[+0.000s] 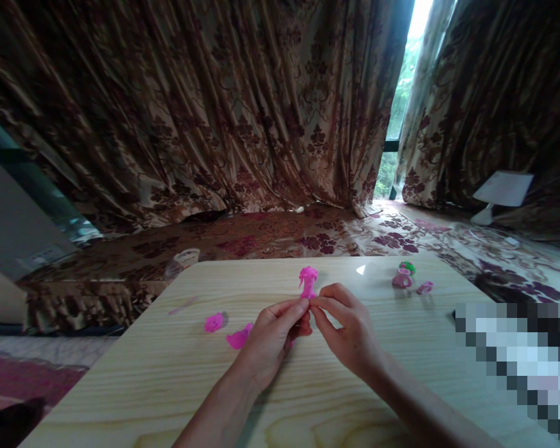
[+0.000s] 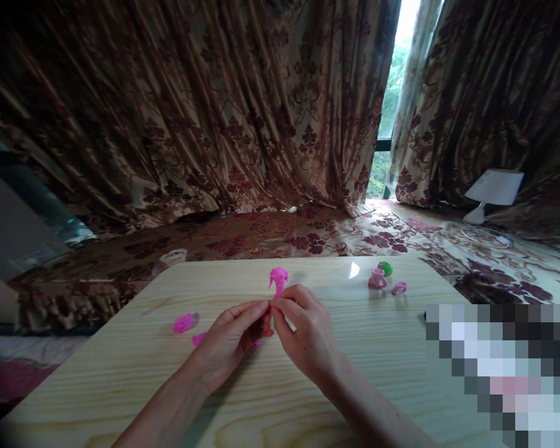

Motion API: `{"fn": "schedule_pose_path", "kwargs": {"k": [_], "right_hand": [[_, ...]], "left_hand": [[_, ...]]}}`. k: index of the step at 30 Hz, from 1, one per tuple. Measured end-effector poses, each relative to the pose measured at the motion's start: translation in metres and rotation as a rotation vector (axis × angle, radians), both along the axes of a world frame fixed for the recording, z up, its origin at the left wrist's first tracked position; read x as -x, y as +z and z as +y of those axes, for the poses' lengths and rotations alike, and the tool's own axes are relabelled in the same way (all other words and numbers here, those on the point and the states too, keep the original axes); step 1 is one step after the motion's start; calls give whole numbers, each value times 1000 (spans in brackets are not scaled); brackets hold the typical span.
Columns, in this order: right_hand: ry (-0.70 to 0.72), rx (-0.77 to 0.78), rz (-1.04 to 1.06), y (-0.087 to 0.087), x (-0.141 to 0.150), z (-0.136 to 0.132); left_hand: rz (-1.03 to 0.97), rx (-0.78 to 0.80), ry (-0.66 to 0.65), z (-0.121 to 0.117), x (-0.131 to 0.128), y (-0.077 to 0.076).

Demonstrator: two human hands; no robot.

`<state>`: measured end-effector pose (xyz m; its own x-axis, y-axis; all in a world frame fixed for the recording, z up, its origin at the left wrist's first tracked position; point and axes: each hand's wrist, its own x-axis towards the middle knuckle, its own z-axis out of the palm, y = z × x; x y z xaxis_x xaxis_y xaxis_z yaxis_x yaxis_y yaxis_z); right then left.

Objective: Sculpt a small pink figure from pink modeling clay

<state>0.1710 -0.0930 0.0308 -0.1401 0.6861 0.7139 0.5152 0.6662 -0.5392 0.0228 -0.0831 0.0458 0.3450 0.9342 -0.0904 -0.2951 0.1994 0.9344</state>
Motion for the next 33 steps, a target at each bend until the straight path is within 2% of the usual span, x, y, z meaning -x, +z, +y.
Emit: {"fn": "schedule_pose_path", "kwargs": {"k": [5,10,15,20,23,26,30,33], "right_hand": [[86,9,55,4,3,-4],[60,-26,25,6,1,-4],[-14,-56,-162,9,-2,-5],[-76,-156,-388,12,0,-6],[-102,-169,-454,15,2,-6],[-111,-158,-486,17,5,-8],[-57,-153,-526,17,8,-11],[-83,-138,-513,16,10,-13]], "left_hand": [[-29,-5,-3,0,2,2],[-49,40,22,0,1,1],[-134,106,-18,-2,0,-2],[-378,259,-31,-3,-3,4],[-531,336,-136,-5,-4,16],[-596,343,-262,-7,0,26],[-592,307,-299,-8,5,29],[-583,307,-317,-9,6,28]]}}
